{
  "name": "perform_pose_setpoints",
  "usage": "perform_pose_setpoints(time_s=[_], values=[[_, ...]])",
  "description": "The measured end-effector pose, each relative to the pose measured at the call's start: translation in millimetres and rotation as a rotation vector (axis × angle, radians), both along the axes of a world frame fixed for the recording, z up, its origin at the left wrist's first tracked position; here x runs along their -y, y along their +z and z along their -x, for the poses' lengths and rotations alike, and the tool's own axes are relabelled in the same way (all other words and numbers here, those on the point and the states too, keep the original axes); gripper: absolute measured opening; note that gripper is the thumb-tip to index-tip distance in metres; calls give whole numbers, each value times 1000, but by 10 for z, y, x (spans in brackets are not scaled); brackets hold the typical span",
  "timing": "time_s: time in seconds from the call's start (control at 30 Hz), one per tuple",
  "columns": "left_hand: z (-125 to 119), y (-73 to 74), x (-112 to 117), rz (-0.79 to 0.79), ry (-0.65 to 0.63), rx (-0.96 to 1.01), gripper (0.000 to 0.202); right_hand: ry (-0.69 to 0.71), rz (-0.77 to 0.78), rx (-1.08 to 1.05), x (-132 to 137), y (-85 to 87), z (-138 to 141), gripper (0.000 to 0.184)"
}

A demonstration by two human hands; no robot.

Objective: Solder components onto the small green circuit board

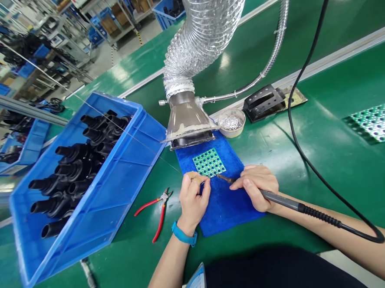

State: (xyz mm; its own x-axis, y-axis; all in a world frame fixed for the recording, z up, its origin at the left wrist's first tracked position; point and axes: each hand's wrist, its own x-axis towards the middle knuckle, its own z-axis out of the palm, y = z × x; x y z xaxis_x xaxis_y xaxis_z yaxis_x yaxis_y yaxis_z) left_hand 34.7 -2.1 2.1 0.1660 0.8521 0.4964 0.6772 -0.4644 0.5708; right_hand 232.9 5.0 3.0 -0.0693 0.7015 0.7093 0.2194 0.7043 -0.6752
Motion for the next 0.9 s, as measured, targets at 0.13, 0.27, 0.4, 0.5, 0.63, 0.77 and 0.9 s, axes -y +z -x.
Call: perform_pose_setpoints(time_s=[0.13, 0.27, 0.4, 0.5, 0.63, 0.77, 0.9], values=[[0, -21, -9, 4, -1, -10, 7, 15, 17, -1, -7, -34, 19, 33], [-1, -41, -8, 15, -8, -14, 8, 18, 19, 3, -8, -41, 27, 33], [-13, -29, 5, 10, 0, -21, 8, 15, 19, 0, -11, -10, 7, 34], [-13, -2, 13, -8, 39, -9, 8, -27, 8, -37, -21, 22, -24, 35], [71, 24, -21, -63, 126, 25, 6, -113, 7, -74, -38, 56, -56, 36], [242, 5, -107, -64, 247, 84, 7, -131, -17, -32, -56, 60, -59, 36], [391, -37, -183, -15, 296, 86, 10, -133, -42, 11, -84, 31, -60, 33]])
